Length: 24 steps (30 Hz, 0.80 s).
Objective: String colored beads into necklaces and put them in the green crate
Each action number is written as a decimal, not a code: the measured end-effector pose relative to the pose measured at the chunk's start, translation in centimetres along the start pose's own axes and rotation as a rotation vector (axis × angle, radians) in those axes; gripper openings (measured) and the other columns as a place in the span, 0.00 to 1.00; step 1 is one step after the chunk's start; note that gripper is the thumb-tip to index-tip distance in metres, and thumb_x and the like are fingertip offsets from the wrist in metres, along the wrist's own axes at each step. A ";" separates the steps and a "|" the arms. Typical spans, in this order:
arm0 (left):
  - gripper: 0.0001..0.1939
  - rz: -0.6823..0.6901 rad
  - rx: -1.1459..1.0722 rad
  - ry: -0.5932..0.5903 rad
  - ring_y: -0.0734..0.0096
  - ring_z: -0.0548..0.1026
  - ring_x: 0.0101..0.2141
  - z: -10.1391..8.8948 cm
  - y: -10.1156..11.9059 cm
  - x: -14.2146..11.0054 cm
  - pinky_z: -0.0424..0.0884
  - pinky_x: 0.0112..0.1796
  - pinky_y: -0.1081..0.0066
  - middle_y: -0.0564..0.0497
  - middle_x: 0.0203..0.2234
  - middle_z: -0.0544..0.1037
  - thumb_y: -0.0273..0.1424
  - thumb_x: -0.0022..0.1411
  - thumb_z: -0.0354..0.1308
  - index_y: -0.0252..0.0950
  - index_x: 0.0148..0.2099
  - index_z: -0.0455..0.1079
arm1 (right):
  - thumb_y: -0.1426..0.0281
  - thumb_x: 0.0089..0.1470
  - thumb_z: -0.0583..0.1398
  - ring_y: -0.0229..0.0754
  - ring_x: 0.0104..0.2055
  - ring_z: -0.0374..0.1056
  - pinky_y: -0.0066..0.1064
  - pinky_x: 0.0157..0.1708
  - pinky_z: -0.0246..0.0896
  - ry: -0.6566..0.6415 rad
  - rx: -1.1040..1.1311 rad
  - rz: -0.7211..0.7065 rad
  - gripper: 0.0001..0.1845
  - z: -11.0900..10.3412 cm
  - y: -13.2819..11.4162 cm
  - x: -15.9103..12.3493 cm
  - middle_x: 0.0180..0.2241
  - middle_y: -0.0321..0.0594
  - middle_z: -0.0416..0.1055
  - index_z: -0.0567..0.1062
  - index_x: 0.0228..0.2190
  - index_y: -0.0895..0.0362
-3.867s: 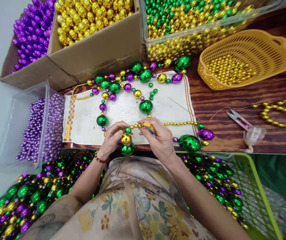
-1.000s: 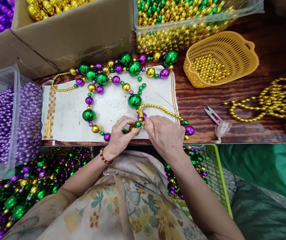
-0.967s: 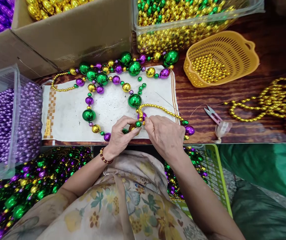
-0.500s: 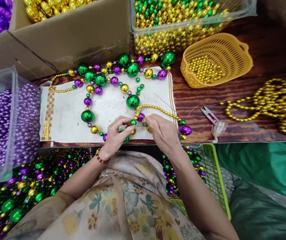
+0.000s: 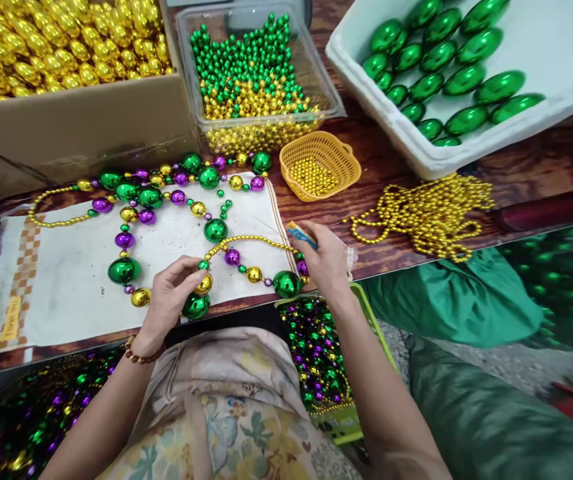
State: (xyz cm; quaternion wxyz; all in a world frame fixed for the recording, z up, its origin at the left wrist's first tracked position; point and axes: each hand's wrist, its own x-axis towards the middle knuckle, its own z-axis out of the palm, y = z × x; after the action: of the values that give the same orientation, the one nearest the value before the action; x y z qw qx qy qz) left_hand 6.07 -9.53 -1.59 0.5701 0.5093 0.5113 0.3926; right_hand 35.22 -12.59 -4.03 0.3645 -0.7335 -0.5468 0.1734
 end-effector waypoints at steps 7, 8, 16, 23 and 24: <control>0.13 -0.054 -0.092 -0.013 0.71 0.77 0.32 -0.5 0.4 -0.3 0.72 0.33 0.74 0.52 0.30 0.79 0.38 0.55 0.71 0.37 0.40 0.76 | 0.67 0.66 0.53 0.52 0.49 0.70 0.39 0.46 0.55 -0.143 -0.534 -0.061 0.19 2.1 1.3 5.4 0.48 0.52 0.78 0.76 0.52 0.60; 0.13 -0.062 -0.113 -0.021 0.70 0.78 0.32 -0.6 0.6 -0.4 0.73 0.33 0.74 0.51 0.30 0.80 0.38 0.56 0.71 0.37 0.40 0.76 | 0.66 0.67 0.52 0.53 0.50 0.70 0.40 0.47 0.55 -0.153 -0.556 -0.085 0.19 2.5 1.2 5.9 0.48 0.53 0.78 0.76 0.53 0.60; 0.16 -0.087 -0.236 -0.117 0.68 0.80 0.29 -0.9 3.1 0.2 0.71 0.26 0.74 0.49 0.28 0.79 0.42 0.54 0.71 0.36 0.38 0.76 | 0.65 0.62 0.59 0.57 0.55 0.66 0.47 0.52 0.58 -0.236 -0.341 -0.266 0.21 2.7 -3.2 5.9 0.54 0.58 0.73 0.75 0.53 0.62; 0.16 0.113 -0.136 -0.265 0.68 0.79 0.26 -2.5 6.5 1.0 0.73 0.26 0.71 0.48 0.25 0.80 0.44 0.56 0.69 0.38 0.39 0.78 | 0.67 0.61 0.60 0.36 0.33 0.69 0.27 0.34 0.61 -0.858 0.136 -0.418 0.09 0.0 -10.8 3.8 0.30 0.35 0.75 0.78 0.34 0.59; 0.16 0.150 -0.115 -0.269 0.68 0.79 0.25 -2.8 7.1 1.0 0.73 0.25 0.71 0.48 0.25 0.80 0.45 0.57 0.69 0.38 0.39 0.79 | 0.69 0.61 0.60 0.35 0.30 0.67 0.27 0.31 0.60 -0.821 0.134 -0.394 0.09 -1.1 -11.7 3.7 0.27 0.34 0.74 0.77 0.31 0.60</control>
State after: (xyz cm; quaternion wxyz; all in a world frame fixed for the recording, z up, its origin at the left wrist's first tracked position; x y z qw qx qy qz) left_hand 4.01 -6.78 5.35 0.6306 0.5608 0.3674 0.3910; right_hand 29.29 -7.91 5.77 0.1903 -0.4611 -0.7627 0.4117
